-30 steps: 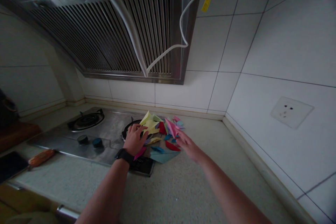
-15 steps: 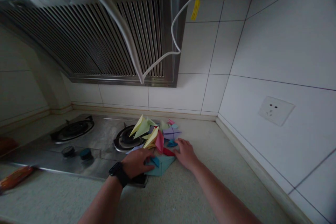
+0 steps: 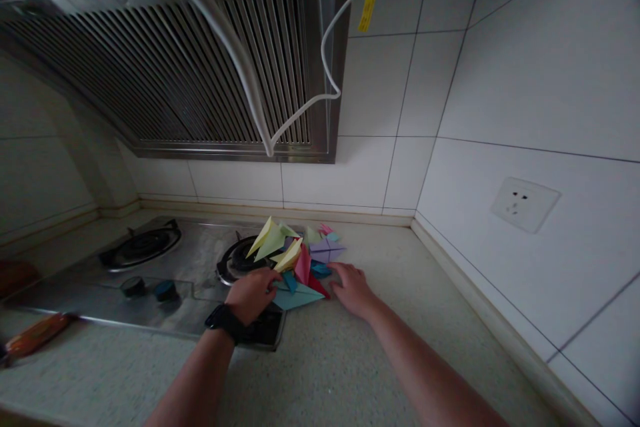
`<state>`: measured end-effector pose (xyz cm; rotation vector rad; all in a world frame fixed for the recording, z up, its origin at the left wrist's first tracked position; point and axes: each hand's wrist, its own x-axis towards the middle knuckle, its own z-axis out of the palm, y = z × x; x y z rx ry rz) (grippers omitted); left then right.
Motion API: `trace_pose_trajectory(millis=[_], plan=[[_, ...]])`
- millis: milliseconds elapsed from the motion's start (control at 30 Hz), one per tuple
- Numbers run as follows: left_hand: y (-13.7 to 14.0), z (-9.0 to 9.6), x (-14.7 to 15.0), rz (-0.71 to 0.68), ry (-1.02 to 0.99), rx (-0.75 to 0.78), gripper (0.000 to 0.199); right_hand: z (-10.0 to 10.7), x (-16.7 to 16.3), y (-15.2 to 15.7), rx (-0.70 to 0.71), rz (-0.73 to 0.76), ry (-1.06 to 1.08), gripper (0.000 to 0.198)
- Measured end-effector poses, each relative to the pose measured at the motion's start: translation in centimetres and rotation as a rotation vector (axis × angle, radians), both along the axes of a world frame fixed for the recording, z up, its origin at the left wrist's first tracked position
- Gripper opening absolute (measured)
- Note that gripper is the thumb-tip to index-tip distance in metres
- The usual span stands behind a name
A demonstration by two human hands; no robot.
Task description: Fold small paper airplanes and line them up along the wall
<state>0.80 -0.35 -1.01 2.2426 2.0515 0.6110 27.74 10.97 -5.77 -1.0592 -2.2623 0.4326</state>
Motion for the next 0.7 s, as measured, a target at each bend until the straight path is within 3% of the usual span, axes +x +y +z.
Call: trace_pose_trajectory(millis=[200, 367, 567, 700], plan=[[0.1, 0.0, -0.2, 0.099, -0.077, 0.197, 0.021, -0.4, 0.5, 1.3, -0.095, -0.010, 0.242, 0.033], [-0.6, 0.7, 2.5, -0.047, -0.013, 0.295, 0.022, -0.1, 0.8, 0.3, -0.075, -0.011, 0.324, 0.027], [-3.0, 0.2, 8.6, -0.345, 0.219, 0.189, 0.023, 0.9, 0.9, -3.8, 0.087, -0.116, 0.035, 0.031], [-7.3, 0.8, 12.3, -0.329, 0.189, 0.084, 0.023, 0.6, 1.7, -7.9, 0.131, -0.363, -0.223, 0.056]])
